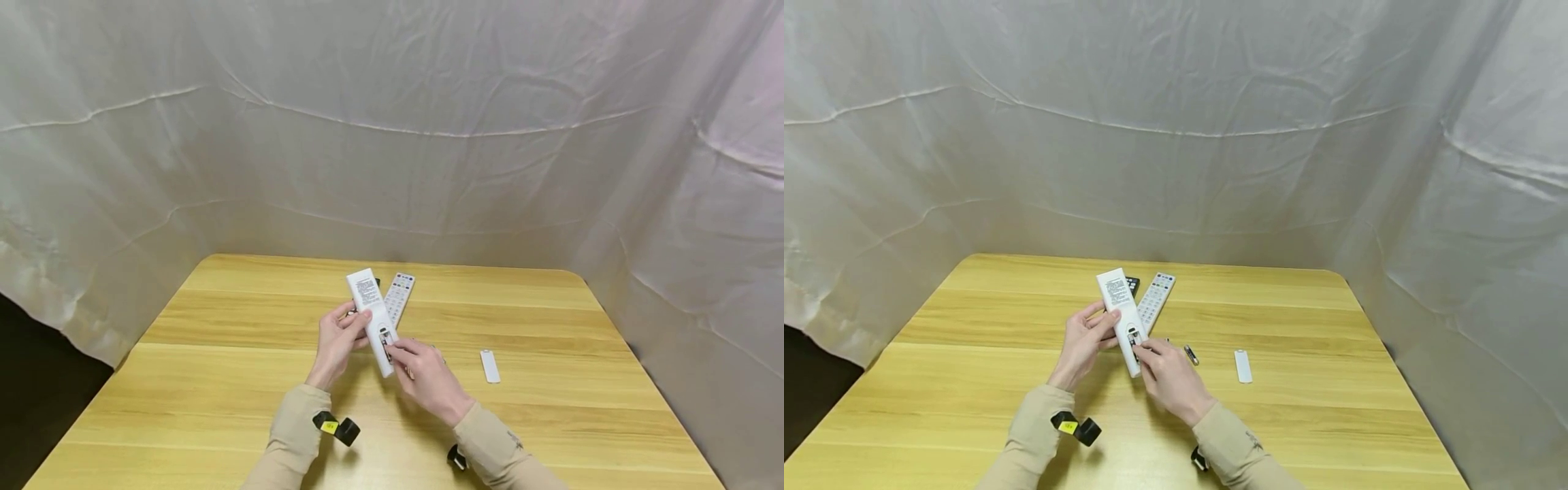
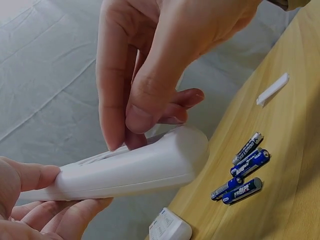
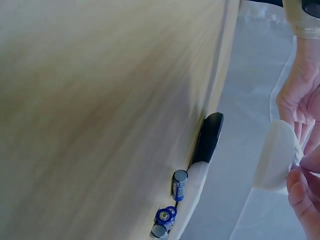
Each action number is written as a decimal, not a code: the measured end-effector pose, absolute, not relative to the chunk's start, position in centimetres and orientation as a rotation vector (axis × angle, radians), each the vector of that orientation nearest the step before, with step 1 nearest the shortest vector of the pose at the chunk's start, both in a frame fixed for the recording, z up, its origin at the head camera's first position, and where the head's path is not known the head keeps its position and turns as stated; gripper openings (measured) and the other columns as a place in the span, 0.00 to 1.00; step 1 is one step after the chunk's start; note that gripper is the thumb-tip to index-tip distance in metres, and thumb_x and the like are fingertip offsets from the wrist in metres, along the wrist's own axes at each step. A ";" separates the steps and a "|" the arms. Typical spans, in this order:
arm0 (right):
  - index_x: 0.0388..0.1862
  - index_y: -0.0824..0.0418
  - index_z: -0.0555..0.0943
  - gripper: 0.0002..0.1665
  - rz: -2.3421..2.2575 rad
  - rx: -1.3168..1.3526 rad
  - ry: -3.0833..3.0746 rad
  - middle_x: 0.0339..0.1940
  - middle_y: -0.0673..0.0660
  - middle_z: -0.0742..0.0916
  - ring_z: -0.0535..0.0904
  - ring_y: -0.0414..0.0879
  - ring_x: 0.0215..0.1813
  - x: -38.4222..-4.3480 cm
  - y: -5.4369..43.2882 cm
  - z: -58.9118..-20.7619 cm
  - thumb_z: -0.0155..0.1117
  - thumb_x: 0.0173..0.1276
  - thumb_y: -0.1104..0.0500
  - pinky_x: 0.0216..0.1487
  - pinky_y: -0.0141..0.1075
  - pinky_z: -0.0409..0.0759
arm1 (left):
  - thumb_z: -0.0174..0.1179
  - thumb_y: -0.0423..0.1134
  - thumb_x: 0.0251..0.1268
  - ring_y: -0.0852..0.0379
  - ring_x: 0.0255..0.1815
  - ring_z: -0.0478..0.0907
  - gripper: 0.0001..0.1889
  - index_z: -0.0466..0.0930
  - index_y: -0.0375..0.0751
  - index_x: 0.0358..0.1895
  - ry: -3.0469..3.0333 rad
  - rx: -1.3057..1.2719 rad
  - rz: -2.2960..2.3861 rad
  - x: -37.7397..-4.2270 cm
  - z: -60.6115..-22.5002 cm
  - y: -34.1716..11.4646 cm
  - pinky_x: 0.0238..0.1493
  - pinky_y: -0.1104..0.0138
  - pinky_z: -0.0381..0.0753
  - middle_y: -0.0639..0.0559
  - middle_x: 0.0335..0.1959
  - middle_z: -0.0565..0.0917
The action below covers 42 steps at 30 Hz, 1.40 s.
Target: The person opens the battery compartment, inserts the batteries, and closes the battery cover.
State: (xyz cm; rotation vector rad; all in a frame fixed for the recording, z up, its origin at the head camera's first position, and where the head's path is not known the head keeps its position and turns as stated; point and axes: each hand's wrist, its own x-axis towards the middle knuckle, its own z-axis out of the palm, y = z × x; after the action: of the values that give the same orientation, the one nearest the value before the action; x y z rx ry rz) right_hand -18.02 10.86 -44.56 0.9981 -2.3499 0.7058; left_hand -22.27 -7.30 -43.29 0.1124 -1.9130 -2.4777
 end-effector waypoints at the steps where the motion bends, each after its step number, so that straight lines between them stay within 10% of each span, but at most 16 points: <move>1: 0.47 0.69 0.87 0.18 0.743 0.997 -2.349 0.45 0.62 0.90 0.89 0.52 0.45 -18.1 10.9 -44.6 0.73 0.56 0.73 0.46 0.32 0.91 | 0.59 0.27 0.70 0.62 0.28 0.88 0.21 0.73 0.29 0.65 -1.914 0.124 -2.481 -22.3 -43.3 -7.3 0.31 0.71 0.90 0.28 0.50 0.85; 10: 0.47 0.71 0.86 0.15 1.099 0.940 -2.349 0.42 0.64 0.90 0.76 0.33 0.28 -18.3 11.3 -44.6 0.67 0.60 0.76 0.25 0.19 0.78 | 0.58 0.28 0.71 0.61 0.28 0.88 0.21 0.72 0.28 0.65 -1.898 0.124 -2.500 -22.4 -43.3 -7.3 0.31 0.70 0.91 0.30 0.48 0.87; 21: 0.47 0.71 0.86 0.11 1.377 0.810 -2.296 0.41 0.66 0.90 0.87 0.50 0.34 -18.7 11.8 -45.1 0.63 0.66 0.73 0.33 0.31 0.89 | 0.59 0.28 0.70 0.61 0.28 0.88 0.21 0.72 0.28 0.65 -1.889 0.135 -2.505 -22.5 -43.2 -7.3 0.32 0.70 0.91 0.29 0.48 0.86; 42: 0.48 0.70 0.85 0.14 1.241 0.415 -2.628 0.32 0.60 0.88 0.81 0.42 0.29 -21.1 15.4 -45.8 0.63 0.64 0.71 0.29 0.24 0.82 | 0.59 0.28 0.70 0.61 0.29 0.88 0.20 0.74 0.28 0.64 -1.895 0.130 -2.481 -22.7 -43.2 -7.2 0.32 0.70 0.91 0.30 0.48 0.87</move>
State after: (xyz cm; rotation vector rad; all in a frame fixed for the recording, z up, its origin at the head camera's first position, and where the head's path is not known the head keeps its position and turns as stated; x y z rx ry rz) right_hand -21.07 15.43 -45.79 0.4149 -2.6280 1.2405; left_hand -22.69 -7.18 -43.18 0.1297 -1.8955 -2.4808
